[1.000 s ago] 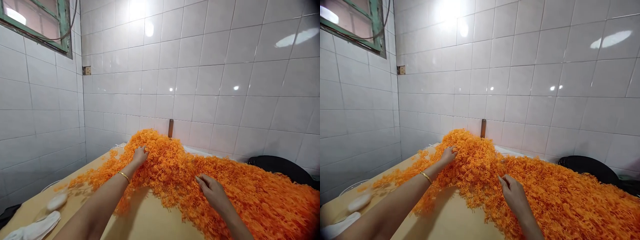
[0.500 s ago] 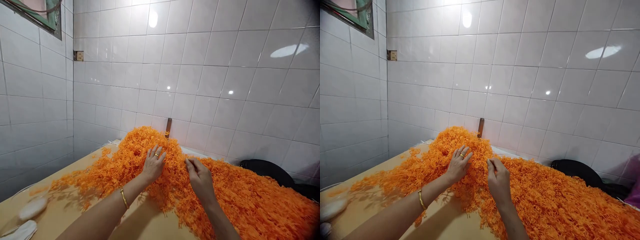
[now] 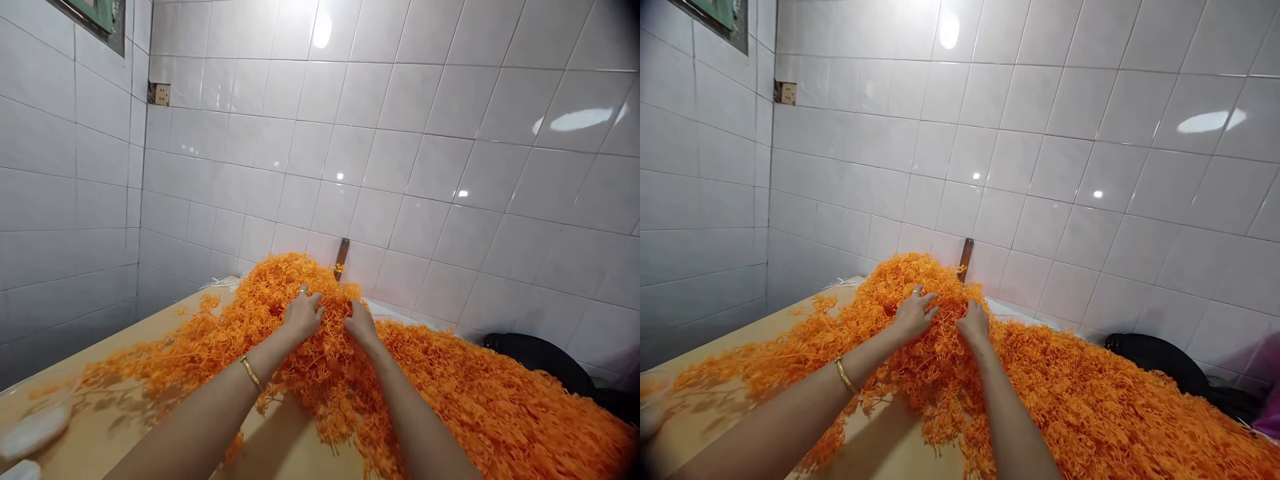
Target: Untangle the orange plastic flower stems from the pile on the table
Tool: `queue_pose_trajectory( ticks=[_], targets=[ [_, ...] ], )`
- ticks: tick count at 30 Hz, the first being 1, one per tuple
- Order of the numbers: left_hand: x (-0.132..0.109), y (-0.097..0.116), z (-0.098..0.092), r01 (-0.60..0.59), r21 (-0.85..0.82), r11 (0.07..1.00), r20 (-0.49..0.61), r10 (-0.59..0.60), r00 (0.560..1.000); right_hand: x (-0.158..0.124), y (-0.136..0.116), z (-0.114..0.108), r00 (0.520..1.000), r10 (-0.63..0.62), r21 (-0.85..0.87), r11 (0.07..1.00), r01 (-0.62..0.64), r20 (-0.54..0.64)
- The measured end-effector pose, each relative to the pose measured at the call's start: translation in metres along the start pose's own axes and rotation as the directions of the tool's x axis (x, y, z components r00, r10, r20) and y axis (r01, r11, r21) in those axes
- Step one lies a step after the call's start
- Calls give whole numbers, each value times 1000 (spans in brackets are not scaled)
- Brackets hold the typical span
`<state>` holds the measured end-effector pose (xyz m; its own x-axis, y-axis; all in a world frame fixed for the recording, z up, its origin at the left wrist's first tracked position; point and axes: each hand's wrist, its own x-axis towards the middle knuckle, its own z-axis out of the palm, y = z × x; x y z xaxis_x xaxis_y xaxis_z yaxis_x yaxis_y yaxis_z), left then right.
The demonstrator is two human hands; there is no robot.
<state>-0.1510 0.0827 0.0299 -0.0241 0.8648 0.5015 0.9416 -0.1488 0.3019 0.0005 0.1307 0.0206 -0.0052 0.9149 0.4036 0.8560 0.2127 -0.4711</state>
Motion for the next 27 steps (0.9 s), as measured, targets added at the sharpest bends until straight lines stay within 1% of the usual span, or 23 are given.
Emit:
queue_pose_trajectory(
  ticks=[3, 5, 7, 9, 13, 15, 17, 20, 22, 23, 24, 25, 26, 27],
  targets=[
    [8, 5, 8, 33, 68, 997, 132, -42, 990, 2, 11, -8, 1000, 13, 33, 999, -13, 24],
    [11, 9, 16, 35, 93, 995, 177, -51, 983, 3, 15, -12, 1000, 1, 72, 997, -1, 1],
    [13, 11, 22, 42, 96, 995, 193, -60, 979, 6, 19, -14, 999, 0, 118, 993, 5, -43],
    [14, 10, 25, 50, 98, 994, 215, -71, 974, 10, 23, -15, 995, 26, 162, 987, -10, -98],
    [12, 0, 24, 62, 105, 993, 250, -86, 964, 19, 32, -19, 972, 110, 209, 976, -66, -207],
    [10, -3, 24, 61, 113, 992, 255, -88, 963, 20, 35, -22, 966, 127, 196, 977, -83, -225],
    [5, -1, 26, 55, 130, 990, 244, -86, 966, 18, 35, -25, 971, 113, 159, 984, -80, -211],
    [-7, 9, 32, 28, 166, 986, 219, -65, 974, 7, 23, -30, 979, 70, 80, 995, -55, -194],
    [-17, 20, 34, -23, 204, 979, 204, -19, 979, -2, 5, -32, 968, 8, -4, 1000, -10, -250],
    [-23, 25, 33, -63, 231, 971, 205, 15, 979, -7, -5, -32, 958, -56, -66, 997, 38, -281],
    [-29, 29, 29, -102, 252, 962, 214, 48, 976, -12, -14, -31, 944, -139, -136, 985, 102, -299],
    [-35, 32, 23, -144, 264, 954, 223, 84, 971, -16, -23, -29, 932, -222, -195, 966, 170, -286],
    [-39, 33, 15, -184, 264, 947, 232, 124, 965, -20, -29, -26, 926, -285, -234, 945, 228, -248],
    [-42, 33, 5, -225, 248, 942, 230, 168, 959, -23, -33, -22, 930, -314, -240, 933, 267, -190]
  ],
)
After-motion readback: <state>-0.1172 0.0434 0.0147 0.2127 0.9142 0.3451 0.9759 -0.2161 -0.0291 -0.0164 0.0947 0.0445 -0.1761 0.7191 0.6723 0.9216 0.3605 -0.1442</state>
